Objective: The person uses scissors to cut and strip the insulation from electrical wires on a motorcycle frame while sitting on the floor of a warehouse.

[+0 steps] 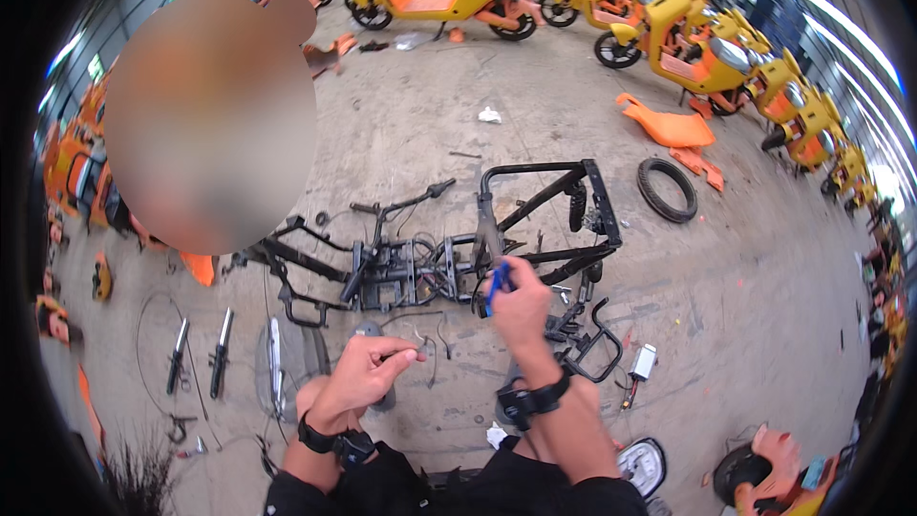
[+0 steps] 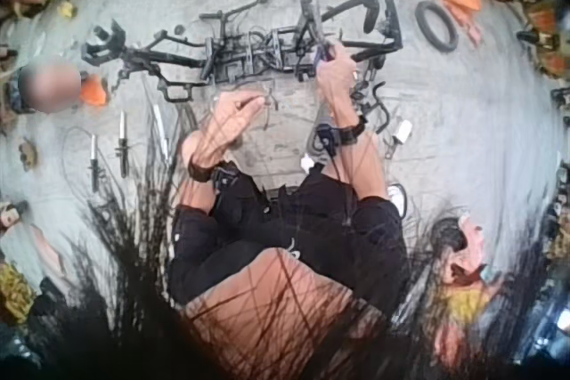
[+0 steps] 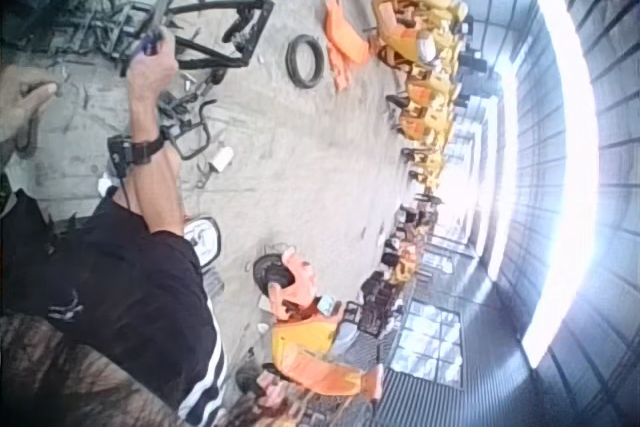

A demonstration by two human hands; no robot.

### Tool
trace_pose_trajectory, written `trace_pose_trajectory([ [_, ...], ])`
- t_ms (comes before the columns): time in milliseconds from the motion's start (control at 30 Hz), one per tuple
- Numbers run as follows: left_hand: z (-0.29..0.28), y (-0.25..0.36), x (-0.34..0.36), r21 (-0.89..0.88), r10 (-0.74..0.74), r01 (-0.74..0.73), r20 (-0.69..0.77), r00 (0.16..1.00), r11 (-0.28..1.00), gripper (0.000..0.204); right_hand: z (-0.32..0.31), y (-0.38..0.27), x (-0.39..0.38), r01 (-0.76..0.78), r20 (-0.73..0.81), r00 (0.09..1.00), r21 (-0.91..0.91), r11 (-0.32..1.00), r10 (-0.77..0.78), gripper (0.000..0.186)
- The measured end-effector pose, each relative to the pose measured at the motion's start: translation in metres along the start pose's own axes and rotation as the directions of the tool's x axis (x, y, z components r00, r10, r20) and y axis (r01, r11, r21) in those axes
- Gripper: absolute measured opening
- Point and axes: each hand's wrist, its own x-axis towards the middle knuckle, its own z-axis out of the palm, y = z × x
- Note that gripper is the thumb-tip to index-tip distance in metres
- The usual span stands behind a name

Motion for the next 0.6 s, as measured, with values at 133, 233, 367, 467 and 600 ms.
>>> trace_pose_trajectory([
  [133, -0.013, -0.035, 0.013, -0.276, -0.079, 0.074, -0.008, 0.997, 0.958, 0.023, -0.008, 0.001, -0.022, -0.272, 0.115, 0.959, 0.104, 0.957, 0.260, 0.027],
  [233, -0.010, -0.029, 0.019, -0.405, 0.076, -0.062, 0.017, 0.997, 0.912, 0.024, 0.009, 0.000, -0.037, -0.002, 0.116, 0.993, 0.180, 0.984, -0.019, 0.032],
  [367, 0.006, -0.027, 0.024, -0.310, 0.091, -0.096, -0.030, 0.995, 0.946, 0.024, 0.008, -0.023, -0.043, -0.422, 0.378, 0.885, 0.408, 0.810, 0.271, 0.033],
  [467, 0.013, -0.024, 0.030, -0.250, 0.110, -0.119, -0.048, 0.993, 0.961, 0.025, 0.003, -0.031, -0.035, -0.513, 0.483, 0.830, 0.466, 0.721, 0.278, 0.035],
  [600, 0.022, -0.031, 0.030, -0.273, 0.087, -0.116, -0.114, 0.990, 0.955, 0.022, 0.005, -0.042, -0.034, -0.463, 0.487, 0.852, 0.530, 0.710, 0.193, 0.038],
])
